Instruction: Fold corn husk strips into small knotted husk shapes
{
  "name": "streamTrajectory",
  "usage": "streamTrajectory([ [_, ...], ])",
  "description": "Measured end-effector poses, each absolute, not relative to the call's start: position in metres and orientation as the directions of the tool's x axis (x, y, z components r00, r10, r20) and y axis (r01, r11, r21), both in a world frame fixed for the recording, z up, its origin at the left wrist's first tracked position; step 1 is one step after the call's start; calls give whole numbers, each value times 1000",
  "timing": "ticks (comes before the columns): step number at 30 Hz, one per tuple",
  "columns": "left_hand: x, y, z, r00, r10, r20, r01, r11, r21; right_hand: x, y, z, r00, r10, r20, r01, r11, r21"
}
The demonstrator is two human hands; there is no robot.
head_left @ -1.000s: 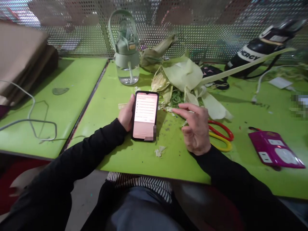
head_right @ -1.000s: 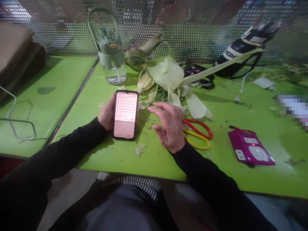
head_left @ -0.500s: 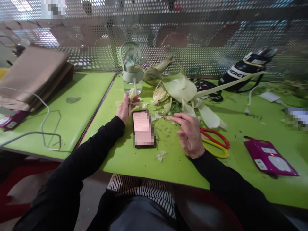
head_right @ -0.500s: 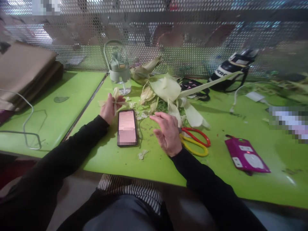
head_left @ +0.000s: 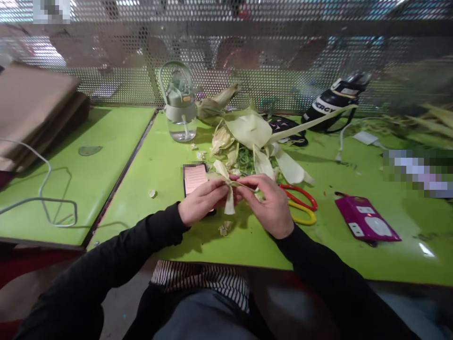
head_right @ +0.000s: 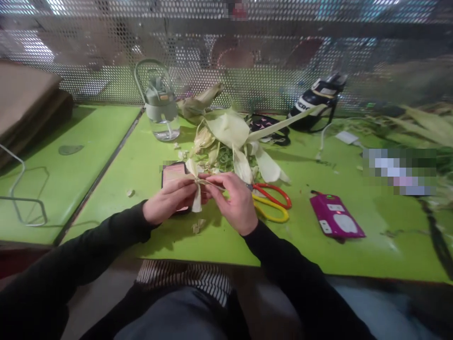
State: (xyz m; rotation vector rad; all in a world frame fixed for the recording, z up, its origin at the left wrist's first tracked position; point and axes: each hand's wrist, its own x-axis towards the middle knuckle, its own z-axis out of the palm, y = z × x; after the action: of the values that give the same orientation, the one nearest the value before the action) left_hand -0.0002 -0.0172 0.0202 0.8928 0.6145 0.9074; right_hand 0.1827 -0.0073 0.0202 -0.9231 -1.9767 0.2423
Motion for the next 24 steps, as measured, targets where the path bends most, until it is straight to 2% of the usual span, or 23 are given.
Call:
streamTrajectory([
  [3, -3, -11, 13, 478, 871, -109, -309, 283, 908, 184, -8, 21, -281, 687, 670, 534, 692, -486],
  [11, -3, -16, 6, 442, 892, -98, -150, 181, 972, 182, -19, 25, -386, 745, 544, 529, 662, -531],
  [14, -4, -23, 11, 410, 911, -47, -97, 95, 991, 184, -23, 29, -423, 742, 520, 534, 668, -518],
  [17, -4, -28, 14, 375, 927, 17, -120, 31, 992, 187, -24, 32, -463, 736, 494, 527, 677, -514],
  [21, -3, -28, 10, 401, 916, -13, -184, 95, 978, 191, -22, 34, -469, 740, 482, 516, 672, -531],
  [24, -3, -27, 8, 532, 845, -62, -202, 198, 959, 194, -18, 36, -473, 774, 420, 433, 620, -655],
])
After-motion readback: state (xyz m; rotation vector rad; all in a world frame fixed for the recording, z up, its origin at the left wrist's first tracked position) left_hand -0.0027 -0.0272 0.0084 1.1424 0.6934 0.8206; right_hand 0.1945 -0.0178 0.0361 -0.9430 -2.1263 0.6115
